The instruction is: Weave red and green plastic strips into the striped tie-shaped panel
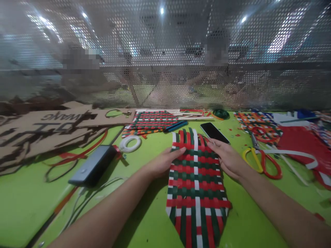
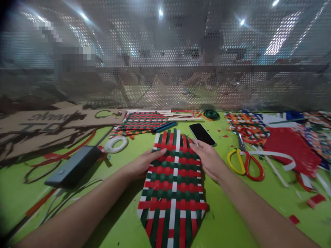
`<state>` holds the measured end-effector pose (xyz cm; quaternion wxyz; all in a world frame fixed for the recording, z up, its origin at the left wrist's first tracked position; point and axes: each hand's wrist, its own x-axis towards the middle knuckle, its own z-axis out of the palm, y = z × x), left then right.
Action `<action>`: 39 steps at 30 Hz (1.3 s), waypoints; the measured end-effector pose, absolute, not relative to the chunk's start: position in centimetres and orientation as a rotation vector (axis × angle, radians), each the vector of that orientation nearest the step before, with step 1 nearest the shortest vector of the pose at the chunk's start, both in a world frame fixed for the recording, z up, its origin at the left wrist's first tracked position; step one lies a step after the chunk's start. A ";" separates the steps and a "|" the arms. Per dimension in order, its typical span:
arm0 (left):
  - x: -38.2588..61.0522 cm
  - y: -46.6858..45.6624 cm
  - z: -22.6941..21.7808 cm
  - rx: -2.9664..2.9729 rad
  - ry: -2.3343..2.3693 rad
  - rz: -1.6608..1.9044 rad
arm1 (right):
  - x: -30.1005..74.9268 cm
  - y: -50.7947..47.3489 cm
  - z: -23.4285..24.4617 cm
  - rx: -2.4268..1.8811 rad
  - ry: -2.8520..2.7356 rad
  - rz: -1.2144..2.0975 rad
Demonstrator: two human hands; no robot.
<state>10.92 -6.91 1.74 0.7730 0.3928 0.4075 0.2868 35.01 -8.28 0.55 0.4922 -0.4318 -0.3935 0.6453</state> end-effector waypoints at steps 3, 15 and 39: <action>10.6 -6.4 1.0 0.993 0.889 0.612 | 35.0 -8.0 0.2 -1.005 -0.911 1.537; 10.4 -5.4 -0.6 1.661 1.442 0.819 | 34.6 -7.4 -1.6 -1.375 -1.304 1.209; 11.0 -8.5 0.4 2.731 1.179 0.339 | 35.1 -8.4 -1.8 -1.483 -2.260 0.374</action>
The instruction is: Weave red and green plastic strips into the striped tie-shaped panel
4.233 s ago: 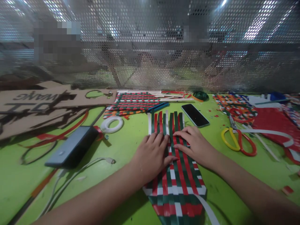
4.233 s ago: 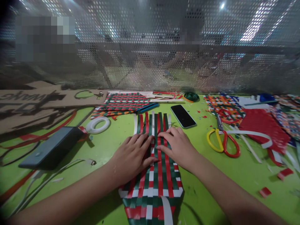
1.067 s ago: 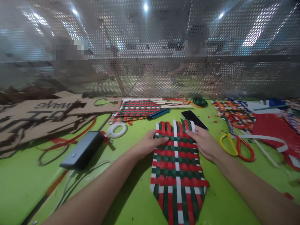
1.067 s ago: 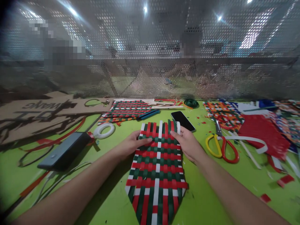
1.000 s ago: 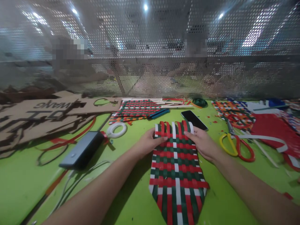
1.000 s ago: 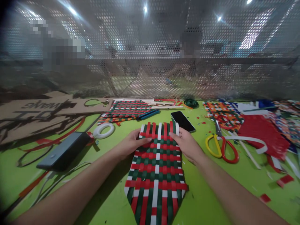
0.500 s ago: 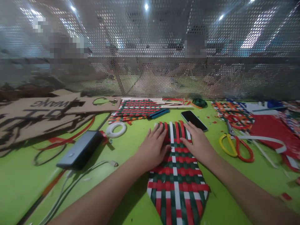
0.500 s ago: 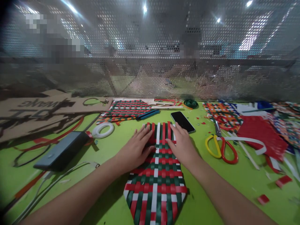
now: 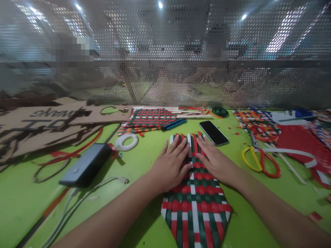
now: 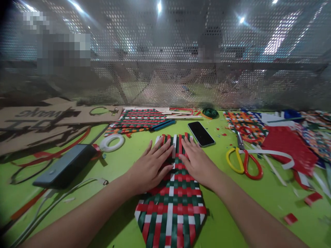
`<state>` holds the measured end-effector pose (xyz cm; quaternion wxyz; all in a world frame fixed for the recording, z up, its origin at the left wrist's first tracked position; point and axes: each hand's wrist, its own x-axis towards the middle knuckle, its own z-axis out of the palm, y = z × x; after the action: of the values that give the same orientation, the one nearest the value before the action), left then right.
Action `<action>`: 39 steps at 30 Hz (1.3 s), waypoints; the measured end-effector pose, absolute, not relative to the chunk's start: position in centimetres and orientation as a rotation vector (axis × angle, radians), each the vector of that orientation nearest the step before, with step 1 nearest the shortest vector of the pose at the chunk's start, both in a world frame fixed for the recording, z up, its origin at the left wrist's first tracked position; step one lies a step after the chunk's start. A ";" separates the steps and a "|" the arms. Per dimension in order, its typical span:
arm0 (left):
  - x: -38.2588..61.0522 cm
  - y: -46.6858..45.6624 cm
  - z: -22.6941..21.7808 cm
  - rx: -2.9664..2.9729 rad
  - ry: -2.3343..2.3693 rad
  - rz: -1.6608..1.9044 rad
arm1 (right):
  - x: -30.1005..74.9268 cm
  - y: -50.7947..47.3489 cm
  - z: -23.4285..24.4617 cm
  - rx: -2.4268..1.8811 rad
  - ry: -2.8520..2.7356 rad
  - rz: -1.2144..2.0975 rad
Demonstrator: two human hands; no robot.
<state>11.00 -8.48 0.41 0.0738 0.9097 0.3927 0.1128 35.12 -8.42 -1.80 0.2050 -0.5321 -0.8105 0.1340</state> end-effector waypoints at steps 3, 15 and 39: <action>10.8 -8.6 0.3 2.704 1.124 0.327 | 35.2 -8.7 -1.8 -1.462 -2.276 0.376; 10.6 -8.0 -0.4 2.581 1.113 0.265 | 35.3 -8.6 -1.3 -1.418 -2.262 0.387; 10.3 -7.7 1.0 2.528 1.184 0.483 | 49.8 -7.3 4.3 -1.935 -2.010 -0.514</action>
<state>10.28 -7.68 1.04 0.1537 0.8818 0.4128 0.1684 49.83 -7.28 4.25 0.1518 -0.6742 -0.7003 -0.1791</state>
